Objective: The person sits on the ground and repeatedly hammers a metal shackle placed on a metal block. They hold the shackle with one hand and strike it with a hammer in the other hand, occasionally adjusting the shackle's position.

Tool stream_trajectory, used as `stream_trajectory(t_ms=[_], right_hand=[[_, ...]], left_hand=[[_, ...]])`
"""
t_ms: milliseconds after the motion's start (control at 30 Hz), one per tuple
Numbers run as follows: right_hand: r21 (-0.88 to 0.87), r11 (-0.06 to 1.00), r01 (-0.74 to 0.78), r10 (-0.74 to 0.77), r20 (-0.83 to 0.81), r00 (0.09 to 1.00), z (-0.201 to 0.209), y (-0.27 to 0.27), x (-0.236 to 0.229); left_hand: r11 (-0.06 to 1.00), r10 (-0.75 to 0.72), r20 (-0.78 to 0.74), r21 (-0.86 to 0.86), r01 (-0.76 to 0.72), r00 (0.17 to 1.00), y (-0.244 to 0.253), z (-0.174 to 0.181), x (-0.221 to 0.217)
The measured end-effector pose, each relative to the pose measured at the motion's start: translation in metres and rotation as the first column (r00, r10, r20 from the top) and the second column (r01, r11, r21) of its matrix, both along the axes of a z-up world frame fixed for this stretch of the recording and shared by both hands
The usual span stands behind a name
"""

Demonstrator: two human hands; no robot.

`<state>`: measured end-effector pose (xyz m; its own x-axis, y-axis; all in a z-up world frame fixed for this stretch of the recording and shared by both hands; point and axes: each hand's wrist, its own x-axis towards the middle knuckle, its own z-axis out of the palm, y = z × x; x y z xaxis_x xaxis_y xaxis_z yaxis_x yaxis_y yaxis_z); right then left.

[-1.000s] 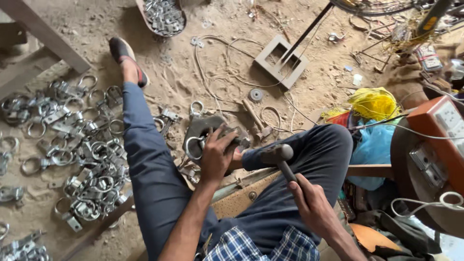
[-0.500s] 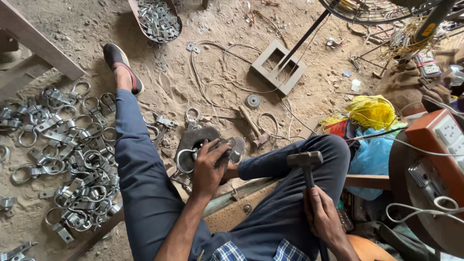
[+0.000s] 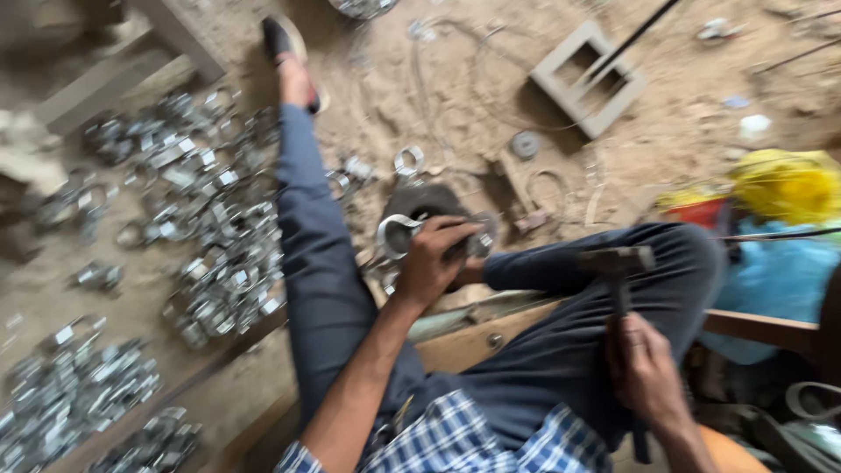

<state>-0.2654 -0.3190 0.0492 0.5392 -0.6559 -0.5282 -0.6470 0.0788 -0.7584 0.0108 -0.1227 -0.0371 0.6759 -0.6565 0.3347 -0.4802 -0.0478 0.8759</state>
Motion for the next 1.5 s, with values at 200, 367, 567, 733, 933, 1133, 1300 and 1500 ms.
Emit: stream_trajectory(t_ms=[200,367,567,733,933,1133,1300,1500], right_hand=[[0.002,1.000,-0.027,0.027,-0.045,0.999,0.029,0.016,0.019],[0.013,0.999,-0.030,0.031,-0.040,0.999,0.033,0.016,0.021],[0.030,0.999,-0.030,0.032,-0.072,0.997,0.031,0.014,0.022],[0.045,0.999,-0.030,0.033,-0.062,0.998,0.031,0.014,0.022],[0.046,0.999,-0.017,0.021,-0.085,0.996,0.031,0.014,0.023],[0.038,0.999,-0.033,0.036,-0.071,0.997,0.032,0.014,0.024],[0.039,0.998,-0.044,0.047,-0.083,0.995,0.032,0.013,0.024],[0.035,0.998,-0.057,0.060,-0.091,0.994,0.030,0.012,0.024]], left_hand=[[0.992,0.045,-0.329,-0.098,-0.081,0.943,-0.001,0.000,0.002],[0.982,0.091,-0.333,-0.128,-0.141,0.939,-0.002,-0.003,0.001],[0.985,0.097,-0.349,-0.100,-0.140,0.932,-0.012,-0.008,0.002],[0.986,0.119,-0.340,-0.070,-0.151,0.933,-0.017,-0.007,-0.001],[0.987,0.159,-0.230,0.012,-0.161,0.960,-0.018,-0.004,-0.005],[0.987,0.161,-0.234,0.039,-0.156,0.959,-0.017,0.007,-0.004],[0.984,0.170,-0.065,0.064,-0.166,0.983,-0.015,-0.003,-0.004],[0.979,0.084,-0.147,0.197,-0.054,0.986,-0.032,-0.021,-0.005]])
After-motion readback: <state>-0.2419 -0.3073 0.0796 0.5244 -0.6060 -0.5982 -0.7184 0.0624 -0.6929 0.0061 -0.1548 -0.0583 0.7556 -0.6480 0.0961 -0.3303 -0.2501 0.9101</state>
